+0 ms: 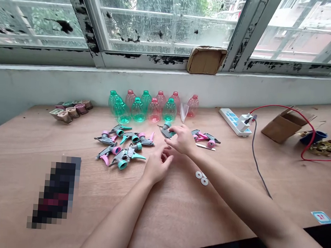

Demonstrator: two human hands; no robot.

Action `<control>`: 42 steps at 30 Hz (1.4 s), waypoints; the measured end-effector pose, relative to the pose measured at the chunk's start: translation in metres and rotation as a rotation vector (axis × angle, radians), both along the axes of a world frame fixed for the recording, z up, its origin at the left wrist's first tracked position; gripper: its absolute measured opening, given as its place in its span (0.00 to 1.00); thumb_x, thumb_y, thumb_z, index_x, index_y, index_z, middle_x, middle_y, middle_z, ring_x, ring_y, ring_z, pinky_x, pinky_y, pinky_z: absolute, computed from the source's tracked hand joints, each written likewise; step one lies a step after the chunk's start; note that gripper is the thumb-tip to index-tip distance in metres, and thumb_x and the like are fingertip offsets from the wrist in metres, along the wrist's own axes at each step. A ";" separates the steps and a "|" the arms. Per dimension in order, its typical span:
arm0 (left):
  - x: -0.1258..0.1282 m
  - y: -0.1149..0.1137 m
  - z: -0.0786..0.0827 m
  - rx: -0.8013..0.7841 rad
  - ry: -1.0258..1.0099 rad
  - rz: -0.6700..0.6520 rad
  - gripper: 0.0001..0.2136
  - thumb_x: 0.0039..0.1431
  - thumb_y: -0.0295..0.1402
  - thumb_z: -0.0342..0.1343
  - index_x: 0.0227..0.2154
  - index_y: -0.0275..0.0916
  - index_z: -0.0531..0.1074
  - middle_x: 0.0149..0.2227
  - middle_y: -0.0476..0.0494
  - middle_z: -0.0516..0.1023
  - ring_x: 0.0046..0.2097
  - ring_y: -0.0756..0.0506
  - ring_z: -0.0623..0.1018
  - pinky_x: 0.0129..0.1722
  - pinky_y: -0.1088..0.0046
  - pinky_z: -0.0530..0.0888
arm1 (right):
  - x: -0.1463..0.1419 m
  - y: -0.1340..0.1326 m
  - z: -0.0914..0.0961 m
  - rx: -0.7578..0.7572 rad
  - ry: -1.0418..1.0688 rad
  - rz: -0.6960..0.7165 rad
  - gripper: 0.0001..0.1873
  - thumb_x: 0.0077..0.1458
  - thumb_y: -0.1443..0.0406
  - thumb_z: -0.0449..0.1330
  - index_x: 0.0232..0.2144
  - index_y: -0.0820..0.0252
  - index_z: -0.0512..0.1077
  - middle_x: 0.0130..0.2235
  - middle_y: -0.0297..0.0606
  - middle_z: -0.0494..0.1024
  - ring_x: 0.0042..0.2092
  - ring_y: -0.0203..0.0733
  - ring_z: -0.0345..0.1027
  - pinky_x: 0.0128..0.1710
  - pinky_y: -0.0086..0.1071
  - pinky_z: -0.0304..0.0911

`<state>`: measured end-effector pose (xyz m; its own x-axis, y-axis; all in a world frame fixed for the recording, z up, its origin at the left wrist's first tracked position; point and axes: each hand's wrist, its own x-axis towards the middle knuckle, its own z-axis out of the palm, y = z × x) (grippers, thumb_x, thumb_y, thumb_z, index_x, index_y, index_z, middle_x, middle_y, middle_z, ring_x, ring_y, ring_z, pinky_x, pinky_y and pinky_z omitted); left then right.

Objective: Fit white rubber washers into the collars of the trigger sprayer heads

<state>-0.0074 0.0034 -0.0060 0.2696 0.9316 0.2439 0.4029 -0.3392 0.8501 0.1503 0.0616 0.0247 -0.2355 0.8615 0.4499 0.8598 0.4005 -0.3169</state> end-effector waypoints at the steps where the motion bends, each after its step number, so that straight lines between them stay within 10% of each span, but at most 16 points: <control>1: 0.000 0.002 -0.001 -0.032 -0.092 0.027 0.16 0.58 0.38 0.56 0.48 0.40 0.67 0.35 0.47 0.76 0.29 0.50 0.73 0.30 0.73 0.69 | 0.005 -0.012 0.001 0.076 0.116 0.008 0.17 0.53 0.57 0.62 0.43 0.59 0.73 0.43 0.41 0.79 0.46 0.49 0.66 0.47 0.38 0.61; 9: -0.003 0.006 0.001 -0.230 -0.327 -0.092 0.13 0.54 0.42 0.59 0.34 0.36 0.72 0.31 0.47 0.74 0.30 0.49 0.71 0.28 0.75 0.67 | 0.037 -0.066 -0.023 0.100 0.113 0.511 0.17 0.54 0.57 0.65 0.44 0.58 0.76 0.40 0.43 0.80 0.42 0.47 0.69 0.43 0.38 0.65; 14: -0.004 0.005 0.005 -0.320 -0.374 -0.049 0.08 0.51 0.35 0.56 0.32 0.36 0.69 0.28 0.47 0.73 0.30 0.49 0.70 0.29 0.73 0.65 | 0.090 -0.060 -0.001 -0.233 0.009 0.154 0.14 0.57 0.62 0.59 0.21 0.58 0.75 0.22 0.34 0.74 0.26 0.37 0.65 0.27 0.31 0.55; 23: -0.003 0.008 0.004 -0.330 -0.302 -0.072 0.07 0.47 0.32 0.56 0.31 0.36 0.71 0.28 0.48 0.71 0.32 0.48 0.70 0.32 0.73 0.64 | 0.109 -0.066 -0.004 -0.648 -0.062 0.050 0.07 0.47 0.67 0.61 0.32 0.57 0.75 0.32 0.35 0.79 0.32 0.39 0.69 0.27 0.28 0.55; 32: -0.004 0.006 0.004 -0.360 -0.294 -0.089 0.10 0.47 0.34 0.55 0.34 0.36 0.71 0.29 0.48 0.71 0.34 0.46 0.71 0.35 0.71 0.66 | 0.109 -0.060 -0.022 -0.642 0.270 0.133 0.10 0.47 0.67 0.63 0.22 0.59 0.64 0.22 0.28 0.69 0.25 0.32 0.59 0.23 0.27 0.51; 42: -0.005 0.001 0.007 -0.525 -0.623 -0.121 0.11 0.39 0.28 0.49 0.30 0.38 0.68 0.26 0.50 0.69 0.29 0.49 0.67 0.29 0.73 0.64 | 0.027 -0.074 -0.036 -0.589 1.185 0.444 0.15 0.42 0.58 0.73 0.26 0.60 0.74 0.26 0.34 0.77 0.27 0.36 0.69 0.29 0.31 0.66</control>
<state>-0.0125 0.0044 0.0013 0.3343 0.9393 -0.0773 -0.2086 0.1538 0.9658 0.1776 -0.0119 -0.0110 -0.2743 0.9460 0.1730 -0.1975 0.1206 -0.9728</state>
